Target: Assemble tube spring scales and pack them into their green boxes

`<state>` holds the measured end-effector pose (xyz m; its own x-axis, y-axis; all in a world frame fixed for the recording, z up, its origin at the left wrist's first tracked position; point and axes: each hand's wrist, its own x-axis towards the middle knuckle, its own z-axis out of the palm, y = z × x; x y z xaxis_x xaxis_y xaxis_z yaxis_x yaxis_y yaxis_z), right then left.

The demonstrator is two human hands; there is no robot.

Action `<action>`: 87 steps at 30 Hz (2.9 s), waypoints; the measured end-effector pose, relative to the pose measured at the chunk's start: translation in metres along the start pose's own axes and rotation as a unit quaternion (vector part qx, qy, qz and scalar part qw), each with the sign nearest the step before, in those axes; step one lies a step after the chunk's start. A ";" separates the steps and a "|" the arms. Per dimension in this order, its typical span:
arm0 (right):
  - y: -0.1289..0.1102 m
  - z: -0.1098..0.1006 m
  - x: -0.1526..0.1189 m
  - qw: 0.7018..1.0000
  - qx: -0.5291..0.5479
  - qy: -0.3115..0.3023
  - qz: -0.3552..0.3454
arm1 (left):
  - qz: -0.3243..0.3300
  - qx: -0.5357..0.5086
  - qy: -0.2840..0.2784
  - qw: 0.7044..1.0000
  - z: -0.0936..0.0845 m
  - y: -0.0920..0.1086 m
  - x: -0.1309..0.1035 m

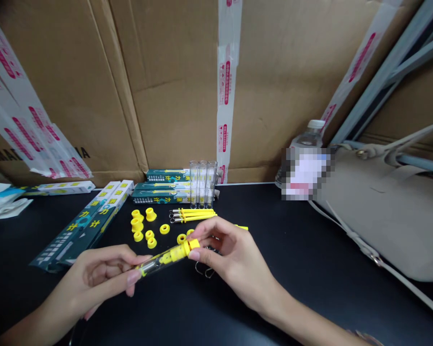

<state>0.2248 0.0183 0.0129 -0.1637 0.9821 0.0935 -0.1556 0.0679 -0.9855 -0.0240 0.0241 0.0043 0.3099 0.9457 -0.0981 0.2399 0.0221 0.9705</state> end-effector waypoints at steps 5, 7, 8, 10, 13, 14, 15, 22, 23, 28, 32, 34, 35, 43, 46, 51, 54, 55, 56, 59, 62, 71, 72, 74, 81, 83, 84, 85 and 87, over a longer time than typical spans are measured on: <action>0.002 -0.002 0.003 0.997 0.037 -0.019 0.061 | -0.023 -0.006 0.035 0.999 0.004 0.012 -0.003; 0.001 -0.001 0.003 0.997 0.032 -0.015 0.069 | -0.025 -0.010 0.048 0.998 0.006 0.015 -0.004; 0.000 -0.001 0.003 0.997 0.031 -0.014 0.070 | -0.024 -0.011 0.052 0.998 0.006 0.016 -0.004; -0.001 0.001 0.002 0.997 0.031 -0.015 0.074 | -0.022 -0.007 0.059 0.998 0.008 0.016 -0.005; -0.002 0.005 0.000 0.997 0.029 0.008 0.073 | -0.015 0.000 0.062 0.998 0.009 0.016 -0.006; -0.002 0.007 0.000 0.996 0.035 0.023 0.076 | -0.013 0.000 0.063 0.998 0.010 0.016 -0.007; -0.002 0.009 0.000 0.995 0.047 0.037 0.083 | -0.009 0.000 0.065 0.998 0.010 0.016 -0.007; -0.001 0.021 -0.003 0.978 0.141 0.066 0.138 | 0.033 -0.014 0.081 0.996 0.011 0.008 -0.010; 0.000 0.022 -0.003 0.977 0.145 0.065 0.142 | 0.035 -0.013 0.079 0.996 0.011 0.006 -0.010; 0.005 0.022 -0.004 0.977 0.158 0.056 0.132 | 0.035 -0.006 0.074 0.997 0.011 0.005 -0.011; 0.003 0.024 -0.005 0.979 0.163 0.057 0.106 | 0.045 -0.002 0.073 0.996 0.010 0.002 -0.010; 0.001 0.025 -0.006 0.978 0.174 0.055 0.099 | 0.049 -0.002 0.073 0.996 0.008 -0.001 -0.010; 0.000 0.025 -0.006 0.978 0.178 0.054 0.096 | 0.051 0.000 0.071 0.996 0.008 -0.002 -0.010; 0.002 0.024 -0.006 0.983 0.160 0.054 0.073 | 0.046 0.005 0.077 0.996 0.010 0.002 -0.012; 0.003 0.024 -0.006 0.988 0.130 0.060 0.057 | 0.045 0.001 0.076 0.996 0.010 0.004 -0.012; 0.002 0.024 -0.005 0.990 0.114 0.061 0.059 | 0.053 0.010 0.056 0.997 0.005 -0.004 -0.010; 0.002 0.025 -0.003 0.990 0.116 0.063 0.054 | 0.066 0.017 0.049 0.996 0.003 -0.010 -0.009; 0.002 0.025 -0.003 0.989 0.118 0.064 0.054 | 0.069 0.020 0.048 0.996 0.003 -0.011 -0.008; 0.002 0.025 -0.002 0.989 0.120 0.066 0.056 | 0.073 0.022 0.043 0.996 0.003 -0.012 -0.009; 0.001 0.025 -0.003 0.987 0.127 0.074 0.063 | 0.074 0.019 0.047 0.996 0.004 -0.011 -0.010; 0.001 0.025 -0.004 0.986 0.128 0.077 0.069 | 0.071 0.013 0.055 0.996 0.005 -0.009 -0.010; 0.005 0.024 -0.005 0.991 0.087 0.074 0.077 | 0.082 0.029 0.044 0.995 0.004 -0.015 -0.008; 0.005 0.024 -0.005 0.990 0.085 0.076 0.077 | 0.084 0.033 0.045 0.995 0.004 -0.014 -0.008; 0.005 0.024 -0.005 0.989 0.089 0.079 0.083 | 0.089 0.039 0.045 0.994 0.006 -0.011 -0.009; 0.004 0.026 -0.006 0.982 0.137 0.074 0.107 | 0.099 0.077 0.077 0.989 0.010 0.001 -0.014; 0.004 0.027 -0.007 0.981 0.143 0.081 0.108 | 0.115 0.085 0.069 0.987 0.010 -0.002 -0.014; 0.004 0.027 -0.008 0.980 0.143 0.084 0.109 | 0.121 0.088 0.065 0.987 0.009 -0.004 -0.013; 0.004 0.027 -0.008 0.980 0.141 0.086 0.109 | 0.124 0.089 0.062 0.986 0.009 -0.005 -0.013; 0.004 0.025 -0.006 0.983 0.126 0.084 0.103 | 0.110 0.084 0.065 0.988 0.007 -0.007 -0.011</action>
<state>0.2003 0.0084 0.0116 -0.0572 0.9870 -0.1503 -0.3759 -0.1608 -0.9126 -0.0224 0.0109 -0.0030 0.2527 0.9557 0.1509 0.3320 -0.2321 0.9143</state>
